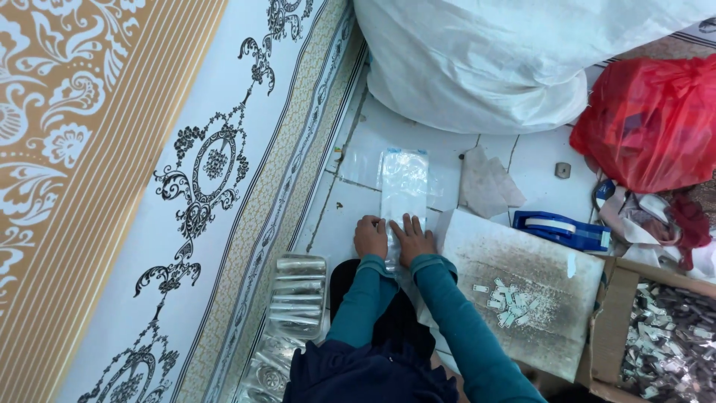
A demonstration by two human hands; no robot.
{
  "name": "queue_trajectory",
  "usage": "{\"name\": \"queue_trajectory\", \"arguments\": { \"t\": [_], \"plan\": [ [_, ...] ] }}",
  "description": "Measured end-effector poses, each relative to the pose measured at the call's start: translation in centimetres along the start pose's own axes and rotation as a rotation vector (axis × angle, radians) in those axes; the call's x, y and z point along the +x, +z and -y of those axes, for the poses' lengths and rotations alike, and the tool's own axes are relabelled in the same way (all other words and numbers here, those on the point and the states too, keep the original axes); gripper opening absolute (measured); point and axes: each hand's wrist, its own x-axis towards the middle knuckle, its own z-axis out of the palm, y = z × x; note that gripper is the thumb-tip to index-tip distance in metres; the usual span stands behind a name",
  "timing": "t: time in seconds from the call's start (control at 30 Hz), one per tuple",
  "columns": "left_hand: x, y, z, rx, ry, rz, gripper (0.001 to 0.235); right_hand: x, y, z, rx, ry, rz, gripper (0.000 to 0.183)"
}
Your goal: The person sits on the floor and sorts small rectangular components from a cardboard box onto a flat board. They then pick up the sorted components and place them into small clear plastic bags, filling each bag before setting it aside.
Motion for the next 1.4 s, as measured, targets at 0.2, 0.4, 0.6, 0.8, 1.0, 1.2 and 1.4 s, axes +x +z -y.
{"name": "queue_trajectory", "arguments": {
  "t": [0.2,0.4,0.6,0.8,1.0,1.2,1.4],
  "plan": [
    [-5.6,-5.8,-4.5,0.023,0.305,0.044,0.021,4.9,3.0,-3.8,0.577,0.148,-0.079,0.072],
    [-3.0,-4.2,-0.9,0.361,0.377,0.047,0.055,1.0,-0.4,-4.7,0.399,-0.063,-0.489,0.073],
    [3.2,4.0,6.1,0.586,0.18,0.294,0.07,-4.7,1.7,-2.4,0.592,-0.19,-0.402,0.045],
    [3.8,3.3,4.9,0.511,0.166,0.206,0.016,-9.7,1.2,-2.0,0.61,-0.195,-0.434,0.037],
    [0.4,0.5,2.9,0.576,0.16,0.082,0.021,-11.0,1.6,-3.5,0.639,-0.209,-0.438,0.039],
    [-8.2,-6.6,-2.5,0.665,0.884,-0.023,0.014,-15.3,-5.4,-3.1,0.423,-0.154,-0.527,0.072],
    [-18.6,-17.4,-9.3,0.395,1.028,0.392,0.021,-17.8,-6.8,-3.9,0.229,-0.311,-0.464,0.054]
  ]
}}
